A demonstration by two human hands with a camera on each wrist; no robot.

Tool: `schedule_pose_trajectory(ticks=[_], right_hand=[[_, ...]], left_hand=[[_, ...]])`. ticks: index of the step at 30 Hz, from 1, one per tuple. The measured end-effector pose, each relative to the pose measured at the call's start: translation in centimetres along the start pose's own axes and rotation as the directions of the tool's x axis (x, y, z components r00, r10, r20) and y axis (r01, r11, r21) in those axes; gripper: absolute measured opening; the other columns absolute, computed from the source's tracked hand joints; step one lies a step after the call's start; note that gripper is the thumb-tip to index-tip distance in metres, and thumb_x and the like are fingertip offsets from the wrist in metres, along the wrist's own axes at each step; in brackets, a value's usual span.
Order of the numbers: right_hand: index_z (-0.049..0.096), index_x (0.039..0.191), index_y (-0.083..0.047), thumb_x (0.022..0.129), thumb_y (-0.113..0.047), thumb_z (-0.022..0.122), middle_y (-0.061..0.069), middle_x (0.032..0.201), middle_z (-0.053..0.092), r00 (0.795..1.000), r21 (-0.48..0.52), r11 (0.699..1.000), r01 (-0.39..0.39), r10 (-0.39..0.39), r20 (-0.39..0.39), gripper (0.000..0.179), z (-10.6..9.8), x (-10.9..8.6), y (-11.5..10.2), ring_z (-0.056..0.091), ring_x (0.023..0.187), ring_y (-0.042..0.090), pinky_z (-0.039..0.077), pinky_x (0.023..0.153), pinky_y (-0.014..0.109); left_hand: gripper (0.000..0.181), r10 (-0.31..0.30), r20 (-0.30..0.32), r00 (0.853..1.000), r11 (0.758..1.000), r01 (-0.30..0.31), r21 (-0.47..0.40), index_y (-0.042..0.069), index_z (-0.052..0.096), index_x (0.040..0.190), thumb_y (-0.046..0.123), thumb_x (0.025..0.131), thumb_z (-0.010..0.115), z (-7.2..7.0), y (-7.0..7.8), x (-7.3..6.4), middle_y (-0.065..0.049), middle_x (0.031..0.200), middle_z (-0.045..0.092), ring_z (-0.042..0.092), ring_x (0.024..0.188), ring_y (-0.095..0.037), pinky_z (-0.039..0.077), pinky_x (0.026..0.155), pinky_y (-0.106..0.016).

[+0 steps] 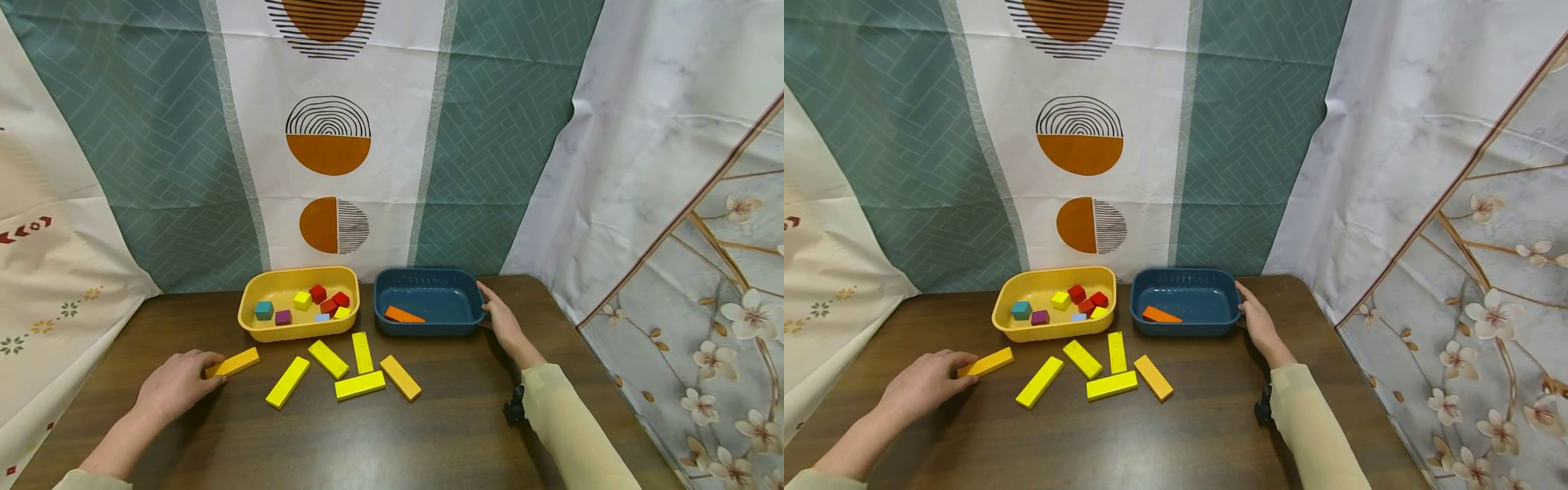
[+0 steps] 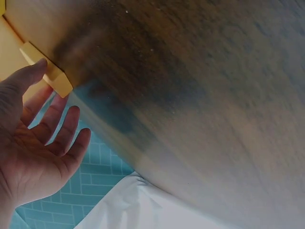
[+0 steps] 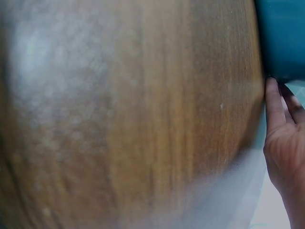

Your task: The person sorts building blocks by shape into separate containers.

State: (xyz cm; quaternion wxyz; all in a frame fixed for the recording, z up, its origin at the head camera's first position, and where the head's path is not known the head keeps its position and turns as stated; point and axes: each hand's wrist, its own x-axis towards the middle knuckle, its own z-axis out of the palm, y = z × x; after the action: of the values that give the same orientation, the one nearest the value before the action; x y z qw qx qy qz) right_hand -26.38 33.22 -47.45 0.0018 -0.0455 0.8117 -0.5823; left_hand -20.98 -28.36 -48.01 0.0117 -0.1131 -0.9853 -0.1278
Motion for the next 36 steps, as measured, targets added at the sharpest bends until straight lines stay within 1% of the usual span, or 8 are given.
schedule_pose_trajectory(ticks=[9,12,21,26,31,36], right_hand=[[0.024,0.163,-0.006,0.104,-0.005,0.027,0.017,0.169,0.013,1.000,-0.004,1.000,0.001,-0.001,0.004,0.059,0.00,0.07,-0.12,0.023,0.148,0.046,0.038,0.107,0.067],[0.024,0.163,-0.006,0.104,-0.004,0.028,0.017,0.169,0.014,1.000,-0.002,1.000,0.001,-0.001,0.002,0.060,0.02,0.06,-0.20,0.024,0.148,0.046,0.038,0.107,0.067],[0.023,0.163,-0.005,0.104,-0.003,0.027,0.016,0.169,0.013,1.000,0.007,1.000,0.013,-0.013,0.009,0.059,0.07,0.04,-0.32,0.021,0.150,0.045,0.037,0.107,0.068],[0.023,0.163,-0.004,0.105,-0.004,0.026,0.016,0.169,0.013,1.000,-0.015,1.000,0.017,-0.017,0.007,0.058,0.00,-0.04,-0.26,0.022,0.149,0.046,0.038,0.107,0.068],[0.023,0.163,-0.005,0.106,-0.005,0.025,0.016,0.169,0.014,1.000,-0.046,0.999,0.020,-0.020,0.004,0.057,-0.09,-0.16,-0.38,0.022,0.149,0.046,0.039,0.107,0.067],[0.023,0.163,-0.005,0.106,-0.005,0.026,0.017,0.169,0.013,1.000,-0.043,0.999,0.015,-0.015,0.007,0.057,0.00,-0.18,-0.51,0.022,0.148,0.047,0.039,0.106,0.068]], left_hand=[[0.038,-0.008,0.008,1.000,1.000,0.008,-0.002,0.003,0.075,0.114,0.025,0.084,0.082,0.19,-0.16,0.15,-0.021,0.113,0.070,0.061,0.099,-0.043,0.051,0.081,-0.061],[0.037,-0.004,0.004,1.000,1.000,0.004,0.001,0.003,0.075,0.114,0.024,0.085,0.082,0.28,-0.23,0.15,-0.020,0.112,0.070,0.061,0.098,-0.042,0.051,0.080,-0.061],[0.035,0.002,0.000,1.000,1.000,-0.002,0.003,0.003,0.076,0.112,0.023,0.085,0.082,0.47,-0.27,0.17,-0.018,0.108,0.070,0.061,0.095,-0.040,0.051,0.079,-0.059],[0.034,0.017,-0.009,1.000,1.000,-0.017,0.015,0.003,0.076,0.111,0.022,0.084,0.083,0.63,-0.31,0.31,-0.016,0.105,0.070,0.061,0.092,-0.038,0.052,0.077,-0.058],[0.035,0.023,-0.011,1.000,1.000,-0.023,0.020,0.003,0.076,0.112,0.023,0.084,0.083,0.65,-0.36,0.38,-0.017,0.106,0.070,0.061,0.093,-0.038,0.052,0.078,-0.058],[0.035,0.053,-0.028,0.998,0.998,-0.052,0.036,0.003,0.075,0.113,0.023,0.085,0.083,0.57,-0.46,0.10,-0.017,0.107,0.070,0.061,0.092,-0.038,0.052,0.076,-0.056]])
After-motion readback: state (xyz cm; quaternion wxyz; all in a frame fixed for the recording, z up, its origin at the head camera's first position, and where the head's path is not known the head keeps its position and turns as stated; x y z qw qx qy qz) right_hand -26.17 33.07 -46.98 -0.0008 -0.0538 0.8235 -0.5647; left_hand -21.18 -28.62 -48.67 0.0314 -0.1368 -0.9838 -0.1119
